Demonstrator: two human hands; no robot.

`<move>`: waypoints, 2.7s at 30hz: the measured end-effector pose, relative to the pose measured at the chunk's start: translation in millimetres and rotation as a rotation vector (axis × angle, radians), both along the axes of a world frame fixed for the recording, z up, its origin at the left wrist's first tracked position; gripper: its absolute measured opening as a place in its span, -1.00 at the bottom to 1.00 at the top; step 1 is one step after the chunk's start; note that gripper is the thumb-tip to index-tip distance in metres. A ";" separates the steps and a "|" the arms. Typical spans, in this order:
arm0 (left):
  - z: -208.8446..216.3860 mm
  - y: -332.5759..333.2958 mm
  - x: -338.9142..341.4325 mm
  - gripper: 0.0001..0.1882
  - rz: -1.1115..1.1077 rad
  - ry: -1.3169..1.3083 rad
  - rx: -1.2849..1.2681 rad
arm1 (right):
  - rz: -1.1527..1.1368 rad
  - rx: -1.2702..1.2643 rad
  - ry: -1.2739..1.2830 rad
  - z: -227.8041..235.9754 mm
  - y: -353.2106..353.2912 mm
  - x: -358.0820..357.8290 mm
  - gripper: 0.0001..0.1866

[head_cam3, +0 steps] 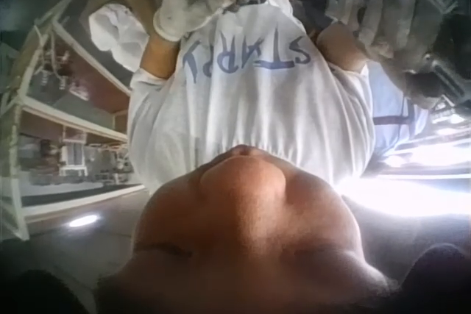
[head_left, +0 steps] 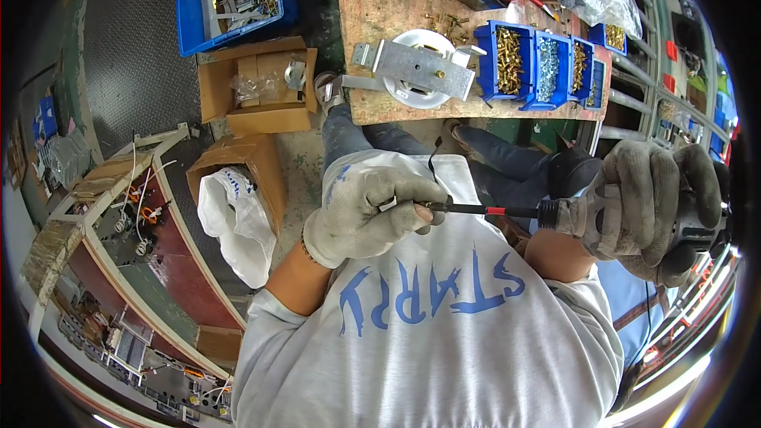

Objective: Assembling or testing a power supply component using hand tools in an industrial workshop.

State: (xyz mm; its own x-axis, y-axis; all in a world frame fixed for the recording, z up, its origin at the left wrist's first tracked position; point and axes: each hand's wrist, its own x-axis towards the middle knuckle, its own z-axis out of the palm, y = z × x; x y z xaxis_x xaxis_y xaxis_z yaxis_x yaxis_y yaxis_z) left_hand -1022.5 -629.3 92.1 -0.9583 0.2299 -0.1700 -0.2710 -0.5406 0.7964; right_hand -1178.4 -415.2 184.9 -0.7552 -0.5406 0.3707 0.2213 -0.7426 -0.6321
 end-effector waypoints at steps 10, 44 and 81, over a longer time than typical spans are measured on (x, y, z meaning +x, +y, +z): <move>-11.9 -1.2 -12.2 -0.69 -0.028 0.233 -0.449 | -0.142 0.320 -0.242 21.7 -1.9 10.1 -0.51; -47.9 -6.3 -95.2 -0.70 0.105 0.337 -1.348 | 0.039 0.742 0.390 2.0 -65.7 -26.3 -0.39; -60.6 -51.2 -113.9 -0.39 -0.208 0.469 -1.089 | -1.102 0.924 -0.249 4.3 98.6 -59.8 -0.50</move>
